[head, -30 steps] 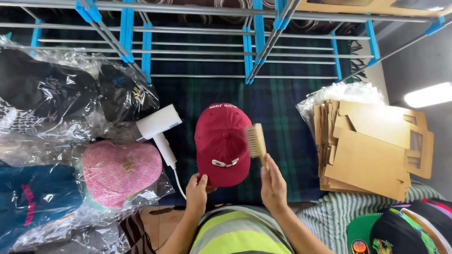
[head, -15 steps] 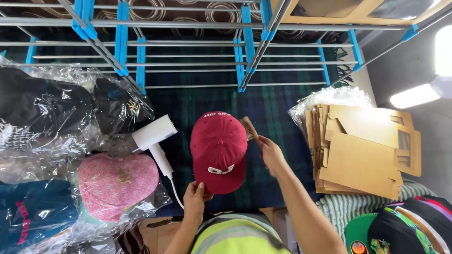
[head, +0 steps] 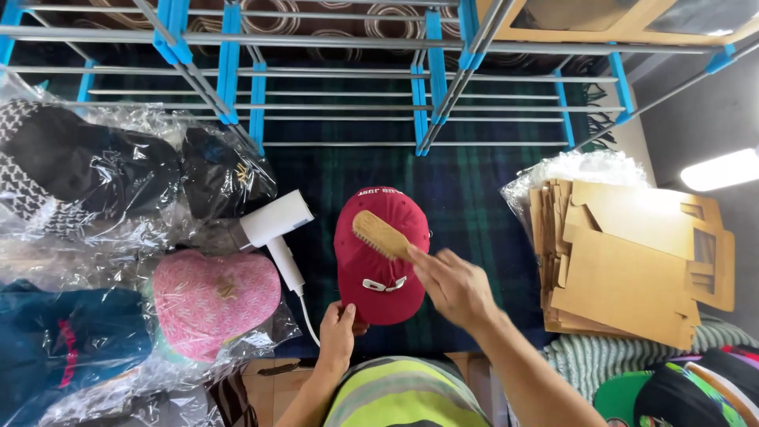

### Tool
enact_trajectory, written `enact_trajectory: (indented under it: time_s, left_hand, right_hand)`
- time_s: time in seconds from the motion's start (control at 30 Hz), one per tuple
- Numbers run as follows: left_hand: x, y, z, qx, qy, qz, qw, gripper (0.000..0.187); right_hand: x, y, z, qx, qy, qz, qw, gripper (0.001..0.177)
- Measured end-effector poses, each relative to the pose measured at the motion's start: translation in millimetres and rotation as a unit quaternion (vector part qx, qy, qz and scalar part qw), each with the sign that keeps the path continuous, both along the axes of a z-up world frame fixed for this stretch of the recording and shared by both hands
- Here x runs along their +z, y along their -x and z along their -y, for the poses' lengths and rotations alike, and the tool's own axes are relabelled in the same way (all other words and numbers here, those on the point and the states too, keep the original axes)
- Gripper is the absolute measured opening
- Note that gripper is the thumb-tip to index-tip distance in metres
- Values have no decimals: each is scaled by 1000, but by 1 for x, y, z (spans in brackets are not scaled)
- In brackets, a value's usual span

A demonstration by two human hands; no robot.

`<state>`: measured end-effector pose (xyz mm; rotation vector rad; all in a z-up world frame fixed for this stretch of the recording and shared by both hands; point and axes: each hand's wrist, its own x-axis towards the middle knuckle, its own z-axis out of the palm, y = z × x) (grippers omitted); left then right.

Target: The person assembles a cardboard box by hand, places a baseball cap inside, closes the box, and then brushes another baseball cap with a handheld brush.

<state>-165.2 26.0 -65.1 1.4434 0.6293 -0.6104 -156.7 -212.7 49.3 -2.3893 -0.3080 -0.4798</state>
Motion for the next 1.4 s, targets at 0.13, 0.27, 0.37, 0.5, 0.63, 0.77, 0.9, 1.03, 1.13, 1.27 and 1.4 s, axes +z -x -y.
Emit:
enact_trajectory:
  time_s: [0.13, 0.27, 0.37, 0.5, 0.63, 0.77, 0.9, 1.03, 1.13, 1.27, 1.4]
  left_hand:
    - [13, 3, -1, -21, -4, -18, 1000, 33]
    - [2, 4, -2, -15, 12, -2, 1000, 33]
    - [-43, 11, -7, 20, 53, 43, 997, 26]
    - [-27, 9, -3, 11, 26, 15, 999, 28]
    - [4, -1, 1, -10, 3, -2, 1000, 31]
    - [2, 4, 2, -4, 3, -6, 1000, 31]
    - [-7, 6, 1, 7, 10, 0, 1000, 30]
    - [-23, 10, -1, 36, 32, 15, 999, 32]
    - [9, 11, -6, 31, -50, 42, 997, 35]
    - [58, 17, 9, -47, 32, 243, 968, 44]
    - [104, -7, 46, -149, 69, 327, 931, 69]
  right_hand:
    - [-11, -66, 29, -143, -59, -228, 961, 28]
    - [-22, -90, 45, -291, -267, -566, 723, 42]
    - [-5, -59, 31, -338, -338, -433, 764, 35]
    - [-27, -4, 22, -348, -459, -474, 666, 45]
    - [-38, 24, 12, -266, -239, -223, 907, 43]
    - [-36, 6, 1, -90, 75, -133, 984, 40]
    - [-62, -49, 39, -145, -172, -193, 955, 39]
    - [-66, -40, 52, -305, -144, -416, 844, 47]
    - [-23, -11, 20, -368, -210, -321, 847, 50]
    - [-40, 37, -19, -301, -199, -151, 920, 37]
    - [-51, 29, -56, -118, -167, -48, 978, 45]
